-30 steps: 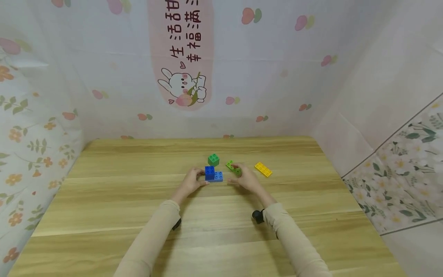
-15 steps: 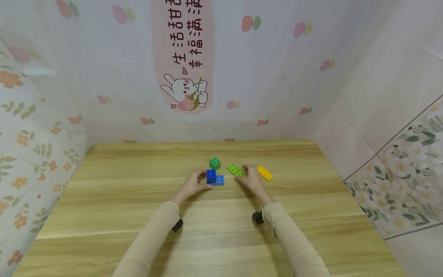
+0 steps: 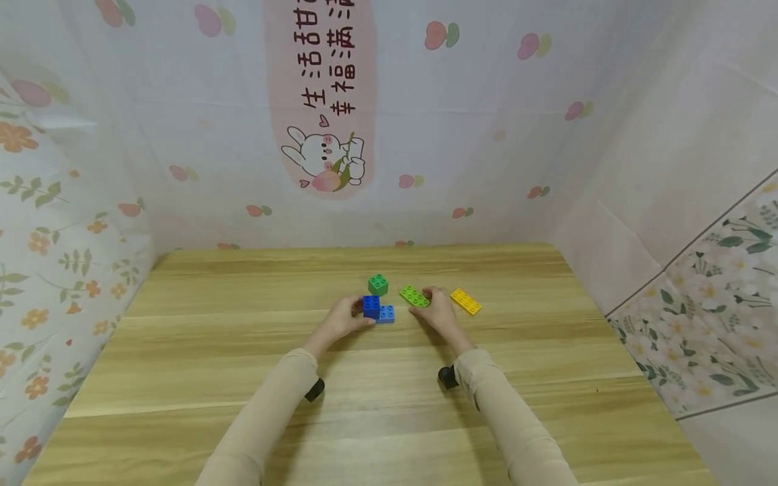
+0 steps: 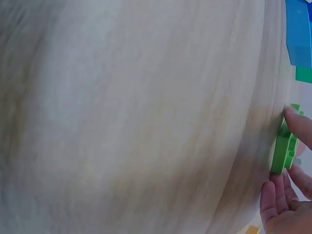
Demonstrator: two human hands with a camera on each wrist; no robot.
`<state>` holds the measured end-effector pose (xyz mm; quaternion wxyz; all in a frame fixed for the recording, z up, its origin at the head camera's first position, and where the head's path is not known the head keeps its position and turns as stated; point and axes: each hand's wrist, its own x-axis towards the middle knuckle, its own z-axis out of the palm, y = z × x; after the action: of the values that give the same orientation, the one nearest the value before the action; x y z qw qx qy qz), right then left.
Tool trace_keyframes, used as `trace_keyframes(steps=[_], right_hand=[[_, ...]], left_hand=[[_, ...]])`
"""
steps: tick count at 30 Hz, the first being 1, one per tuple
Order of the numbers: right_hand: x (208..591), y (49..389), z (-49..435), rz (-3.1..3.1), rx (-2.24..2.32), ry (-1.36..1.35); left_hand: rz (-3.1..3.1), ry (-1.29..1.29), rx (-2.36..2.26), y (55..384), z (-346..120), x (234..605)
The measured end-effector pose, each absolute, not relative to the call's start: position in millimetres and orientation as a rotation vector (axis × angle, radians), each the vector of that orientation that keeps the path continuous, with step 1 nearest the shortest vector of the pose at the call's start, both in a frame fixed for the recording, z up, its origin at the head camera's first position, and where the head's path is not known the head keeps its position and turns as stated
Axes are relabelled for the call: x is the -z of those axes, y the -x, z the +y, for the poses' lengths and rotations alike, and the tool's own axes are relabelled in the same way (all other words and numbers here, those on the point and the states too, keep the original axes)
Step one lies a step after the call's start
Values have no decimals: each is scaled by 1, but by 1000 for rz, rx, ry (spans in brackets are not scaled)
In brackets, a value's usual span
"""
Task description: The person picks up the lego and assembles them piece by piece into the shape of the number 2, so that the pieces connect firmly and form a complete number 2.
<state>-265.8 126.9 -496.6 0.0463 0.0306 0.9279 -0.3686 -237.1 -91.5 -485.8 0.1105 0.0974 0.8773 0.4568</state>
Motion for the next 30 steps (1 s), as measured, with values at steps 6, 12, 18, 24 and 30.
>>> trace_keyframes(steps=[6, 12, 18, 24, 30], right_hand=[[497, 267, 123, 2848, 1124, -63], [499, 268, 123, 2856, 1124, -47], [499, 266, 127, 2853, 1133, -33], [488, 264, 128, 2785, 1175, -55], [474, 263, 126, 2733, 1213, -16]], left_hand=[[2569, -256, -1342, 238, -95, 485], [2569, -248, -1330, 238, -94, 484], [2575, -248, -1308, 238, -91, 484], [2582, -245, -1308, 238, -91, 487], [2582, -245, -1325, 239, -91, 487]])
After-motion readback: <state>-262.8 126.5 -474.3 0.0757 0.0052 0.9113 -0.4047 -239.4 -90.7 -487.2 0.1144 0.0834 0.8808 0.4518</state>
